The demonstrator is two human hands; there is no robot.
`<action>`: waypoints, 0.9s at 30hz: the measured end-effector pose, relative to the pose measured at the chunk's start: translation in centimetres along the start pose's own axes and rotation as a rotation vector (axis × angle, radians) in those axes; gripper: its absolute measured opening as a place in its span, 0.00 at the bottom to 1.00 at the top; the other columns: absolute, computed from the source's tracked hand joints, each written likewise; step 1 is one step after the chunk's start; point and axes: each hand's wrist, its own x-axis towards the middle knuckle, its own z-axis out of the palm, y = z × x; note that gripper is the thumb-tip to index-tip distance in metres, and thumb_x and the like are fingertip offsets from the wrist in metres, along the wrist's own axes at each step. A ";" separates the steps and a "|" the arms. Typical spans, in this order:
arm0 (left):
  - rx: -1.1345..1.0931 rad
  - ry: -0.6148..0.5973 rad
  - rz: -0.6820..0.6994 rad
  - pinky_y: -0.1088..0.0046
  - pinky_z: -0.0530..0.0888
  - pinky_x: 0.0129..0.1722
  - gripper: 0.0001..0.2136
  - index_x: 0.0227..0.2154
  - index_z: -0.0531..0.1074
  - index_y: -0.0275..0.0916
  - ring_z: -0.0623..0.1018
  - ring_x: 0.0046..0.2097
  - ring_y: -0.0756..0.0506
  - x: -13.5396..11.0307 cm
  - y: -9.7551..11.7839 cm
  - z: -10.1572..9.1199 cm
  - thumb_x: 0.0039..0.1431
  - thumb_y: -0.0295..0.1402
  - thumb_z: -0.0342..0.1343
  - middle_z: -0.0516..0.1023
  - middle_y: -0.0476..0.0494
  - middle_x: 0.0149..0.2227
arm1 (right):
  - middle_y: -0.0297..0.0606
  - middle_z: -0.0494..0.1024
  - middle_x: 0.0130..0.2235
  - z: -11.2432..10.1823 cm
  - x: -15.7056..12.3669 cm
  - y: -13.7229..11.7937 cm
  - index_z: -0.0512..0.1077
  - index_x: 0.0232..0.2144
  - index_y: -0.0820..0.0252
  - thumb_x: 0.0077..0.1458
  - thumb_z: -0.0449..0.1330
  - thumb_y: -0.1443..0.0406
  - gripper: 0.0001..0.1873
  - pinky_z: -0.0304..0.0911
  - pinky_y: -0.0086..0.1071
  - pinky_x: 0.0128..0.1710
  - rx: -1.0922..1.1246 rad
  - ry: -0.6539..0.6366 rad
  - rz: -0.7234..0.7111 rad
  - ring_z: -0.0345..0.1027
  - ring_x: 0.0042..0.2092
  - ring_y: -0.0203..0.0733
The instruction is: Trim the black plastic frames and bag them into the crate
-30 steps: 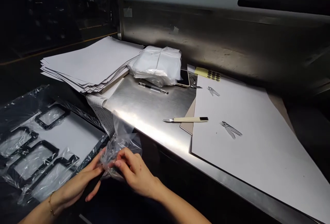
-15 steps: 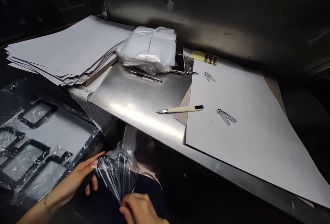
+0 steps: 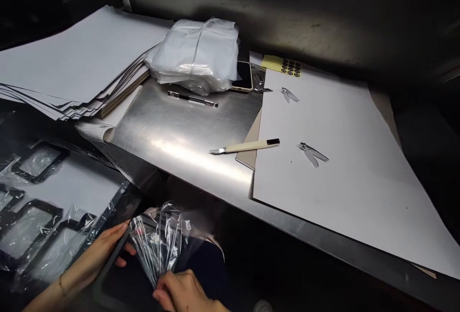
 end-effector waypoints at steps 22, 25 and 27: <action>-0.609 -0.466 -0.470 0.63 0.69 0.28 0.37 0.32 0.71 0.25 0.75 0.32 0.36 0.9 0.8 0.5 0.38 0.60 0.42 0.76 0.26 0.32 | 0.36 0.68 0.30 -6.9 7.5 -3.9 0.62 0.27 0.60 0.54 0.47 0.69 0.06 0.60 0.28 0.33 0.272 0.028 -0.087 0.62 0.33 0.34; -0.744 -0.396 -0.433 0.70 0.69 0.28 0.25 0.23 0.69 0.28 0.75 0.27 0.44 4.9 -0.5 4.2 0.46 0.51 0.46 0.75 0.38 0.21 | 0.37 0.70 0.30 -4.4 6.8 -3.5 0.63 0.26 0.60 0.54 0.48 0.66 0.07 0.61 0.27 0.34 0.423 -0.029 -0.040 0.64 0.33 0.34; -0.814 -0.341 -0.405 0.71 0.70 0.27 0.16 0.24 0.68 0.31 0.74 0.25 0.49 6.3 -0.8 6.4 0.52 0.41 0.47 0.74 0.46 0.22 | 0.38 0.72 0.30 -2.7 5.8 -2.8 0.65 0.26 0.60 0.54 0.49 0.64 0.08 0.62 0.29 0.35 0.518 -0.055 -0.008 0.66 0.34 0.36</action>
